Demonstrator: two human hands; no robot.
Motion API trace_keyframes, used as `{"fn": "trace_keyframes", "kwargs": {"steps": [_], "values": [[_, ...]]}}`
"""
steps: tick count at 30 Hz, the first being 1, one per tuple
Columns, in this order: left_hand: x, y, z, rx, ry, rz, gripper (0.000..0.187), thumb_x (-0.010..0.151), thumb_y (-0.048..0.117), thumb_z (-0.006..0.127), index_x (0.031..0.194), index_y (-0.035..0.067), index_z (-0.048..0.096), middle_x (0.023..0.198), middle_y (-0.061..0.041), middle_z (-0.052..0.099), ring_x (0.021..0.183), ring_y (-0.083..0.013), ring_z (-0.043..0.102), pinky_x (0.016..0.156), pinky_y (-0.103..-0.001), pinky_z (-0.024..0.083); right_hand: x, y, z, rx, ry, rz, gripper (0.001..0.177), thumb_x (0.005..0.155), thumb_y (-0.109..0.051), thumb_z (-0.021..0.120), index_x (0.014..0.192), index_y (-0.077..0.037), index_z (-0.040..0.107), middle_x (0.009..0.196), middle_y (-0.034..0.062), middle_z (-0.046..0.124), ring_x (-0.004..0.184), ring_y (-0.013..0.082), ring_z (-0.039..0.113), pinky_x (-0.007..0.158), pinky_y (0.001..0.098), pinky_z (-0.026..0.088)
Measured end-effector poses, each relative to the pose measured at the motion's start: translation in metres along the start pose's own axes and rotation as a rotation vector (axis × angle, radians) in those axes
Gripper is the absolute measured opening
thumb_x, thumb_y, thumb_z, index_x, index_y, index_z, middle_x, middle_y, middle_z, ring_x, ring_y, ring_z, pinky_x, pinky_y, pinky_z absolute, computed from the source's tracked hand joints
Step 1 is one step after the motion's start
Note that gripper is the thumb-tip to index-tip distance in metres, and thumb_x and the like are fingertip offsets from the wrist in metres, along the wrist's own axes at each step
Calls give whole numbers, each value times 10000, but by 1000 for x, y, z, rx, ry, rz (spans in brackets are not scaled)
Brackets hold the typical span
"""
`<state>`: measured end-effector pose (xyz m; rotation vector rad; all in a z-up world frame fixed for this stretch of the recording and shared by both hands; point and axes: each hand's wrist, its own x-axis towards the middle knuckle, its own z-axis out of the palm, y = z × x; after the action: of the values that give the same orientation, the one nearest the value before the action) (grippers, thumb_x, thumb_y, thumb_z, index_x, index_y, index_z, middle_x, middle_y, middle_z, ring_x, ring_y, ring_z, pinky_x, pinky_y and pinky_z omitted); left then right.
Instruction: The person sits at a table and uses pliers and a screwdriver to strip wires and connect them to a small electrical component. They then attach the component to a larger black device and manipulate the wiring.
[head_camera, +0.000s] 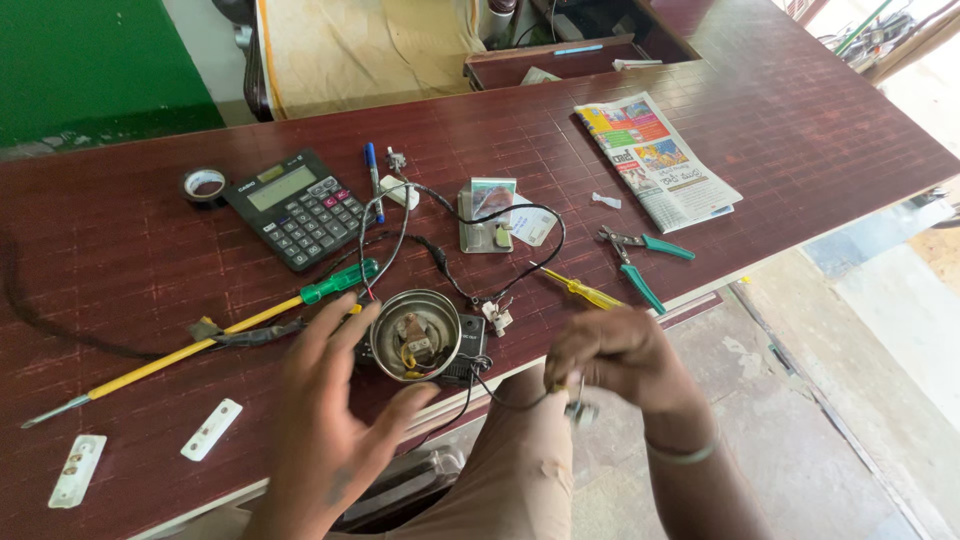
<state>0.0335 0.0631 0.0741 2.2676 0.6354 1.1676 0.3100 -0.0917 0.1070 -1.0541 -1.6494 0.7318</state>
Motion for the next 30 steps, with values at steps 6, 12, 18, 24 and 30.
{"fn": "trace_keyframes", "kwargs": {"steps": [6, 12, 18, 24, 30], "values": [[20, 9, 23, 257, -91, 29, 947, 783, 600, 771, 1395, -73, 507, 1303, -274, 604, 1273, -422, 550, 1073, -571, 417, 23, -11, -14, -4, -224, 12, 57, 938, -10, 752, 995, -5, 749, 977, 119, 762, 919, 231, 762, 796, 330, 613], [27, -6, 8, 61, -271, -29, 885, 730, 501, 813, 1410, 7, 536, 1328, -228, 624, 1290, -393, 545, 1089, -519, 413, 46, -26, -5, -168, -342, -1, 102, 913, 32, 747, 998, -24, 741, 996, 99, 760, 944, 225, 768, 808, 326, 631], [38, -23, -17, 5, -454, 93, 868, 712, 440, 834, 1436, 75, 523, 1411, -170, 597, 1375, -372, 473, 1139, -494, 350, 63, -25, 18, -365, -230, 17, 98, 873, 22, 739, 939, -40, 703, 917, 68, 735, 848, 229, 748, 734, 334, 591], [26, -31, -20, 10, -503, 127, 947, 782, 435, 793, 1549, 61, 384, 1535, -192, 450, 1432, -384, 407, 1183, -509, 315, 73, -20, 39, -679, -229, -189, 116, 870, -53, 733, 944, -52, 643, 911, 66, 682, 795, 247, 688, 694, 369, 543], [-6, -19, -17, -102, -296, 198, 945, 783, 486, 676, 1580, 95, 352, 1655, -223, 365, 1536, -423, 347, 1250, -605, 266, 67, -22, 54, -852, -196, -265, 145, 865, -114, 762, 933, -64, 644, 850, 51, 637, 702, 226, 624, 633, 370, 497]]}}
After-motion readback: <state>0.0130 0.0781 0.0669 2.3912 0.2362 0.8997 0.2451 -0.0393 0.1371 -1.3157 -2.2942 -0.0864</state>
